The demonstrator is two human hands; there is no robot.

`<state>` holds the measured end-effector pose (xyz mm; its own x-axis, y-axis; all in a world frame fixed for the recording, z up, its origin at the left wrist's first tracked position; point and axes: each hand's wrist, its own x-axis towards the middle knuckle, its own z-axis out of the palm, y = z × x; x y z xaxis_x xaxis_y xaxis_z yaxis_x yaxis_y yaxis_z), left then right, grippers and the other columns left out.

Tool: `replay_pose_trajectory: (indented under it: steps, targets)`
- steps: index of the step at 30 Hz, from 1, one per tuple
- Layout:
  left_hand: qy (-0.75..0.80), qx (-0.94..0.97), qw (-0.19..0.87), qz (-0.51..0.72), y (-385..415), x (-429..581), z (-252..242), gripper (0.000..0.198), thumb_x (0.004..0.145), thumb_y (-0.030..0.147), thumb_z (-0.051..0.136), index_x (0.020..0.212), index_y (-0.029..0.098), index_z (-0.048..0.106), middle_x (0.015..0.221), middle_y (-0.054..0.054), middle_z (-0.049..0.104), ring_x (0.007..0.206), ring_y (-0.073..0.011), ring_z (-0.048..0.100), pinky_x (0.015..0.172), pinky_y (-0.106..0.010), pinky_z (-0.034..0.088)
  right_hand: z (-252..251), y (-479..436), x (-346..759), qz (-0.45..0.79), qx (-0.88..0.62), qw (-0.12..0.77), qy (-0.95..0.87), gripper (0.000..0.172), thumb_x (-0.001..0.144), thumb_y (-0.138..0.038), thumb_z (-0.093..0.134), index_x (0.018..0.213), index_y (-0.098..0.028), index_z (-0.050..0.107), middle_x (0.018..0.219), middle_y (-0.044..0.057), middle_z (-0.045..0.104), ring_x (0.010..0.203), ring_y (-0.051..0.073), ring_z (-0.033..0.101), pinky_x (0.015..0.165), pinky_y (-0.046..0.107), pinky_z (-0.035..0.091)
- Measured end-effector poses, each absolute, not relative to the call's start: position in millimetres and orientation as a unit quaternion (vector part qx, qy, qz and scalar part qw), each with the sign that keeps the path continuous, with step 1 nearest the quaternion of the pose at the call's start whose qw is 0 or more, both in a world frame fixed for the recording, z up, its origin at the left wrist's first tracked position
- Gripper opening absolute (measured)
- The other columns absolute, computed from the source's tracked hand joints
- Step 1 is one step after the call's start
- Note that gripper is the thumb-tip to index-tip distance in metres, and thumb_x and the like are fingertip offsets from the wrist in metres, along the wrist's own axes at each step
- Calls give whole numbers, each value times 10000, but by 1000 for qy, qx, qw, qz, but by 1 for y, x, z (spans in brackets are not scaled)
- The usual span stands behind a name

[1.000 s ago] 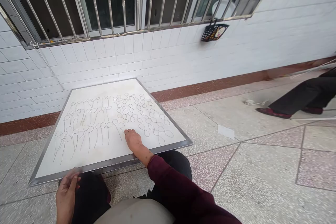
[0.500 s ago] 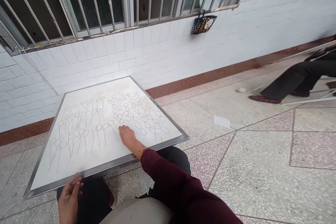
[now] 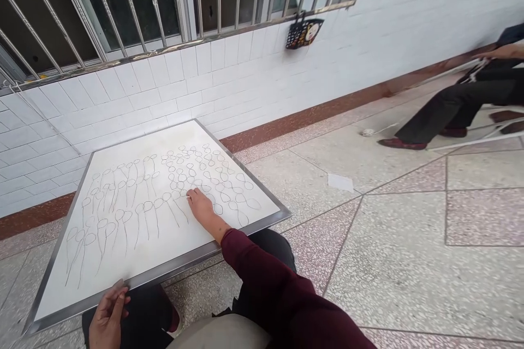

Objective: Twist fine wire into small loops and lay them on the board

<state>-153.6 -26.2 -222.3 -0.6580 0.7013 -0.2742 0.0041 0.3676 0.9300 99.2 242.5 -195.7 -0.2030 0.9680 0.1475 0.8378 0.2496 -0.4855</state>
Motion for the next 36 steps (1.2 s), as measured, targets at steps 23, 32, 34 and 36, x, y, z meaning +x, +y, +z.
replay_pose_trajectory:
  steps: [23,32,34,36]
  targets:
    - [741,244,347,520,-22,-140,-214,666,585,560,748,1099,147,647,1045,-131,726,830,-268,692,589,-308,538,-196,275,101,127,-574,230,-776,275,1011,-234,330,1069,-205,597,984,54,591,618,122,502,525,246,347]
    - [726,221,360,542,-21,-130,-214,630,550,525,789,1044,154,662,988,-119,736,786,-268,698,560,-312,528,-199,277,100,158,-555,237,-782,242,909,-146,470,1030,-226,664,1028,81,608,864,194,547,589,248,415]
    - [726,217,361,544,-22,-130,-214,634,558,521,789,1053,150,651,992,-122,732,791,-266,695,564,-311,529,-198,274,100,170,-549,250,-779,227,906,-157,471,968,-223,679,988,78,617,869,199,542,598,249,419]
    - [724,215,365,545,-23,-129,-213,645,572,521,786,1073,145,636,1006,-128,728,795,-259,691,569,-307,528,-193,268,104,184,-542,277,-772,231,918,-186,456,962,-230,678,994,61,623,851,190,546,618,251,424]
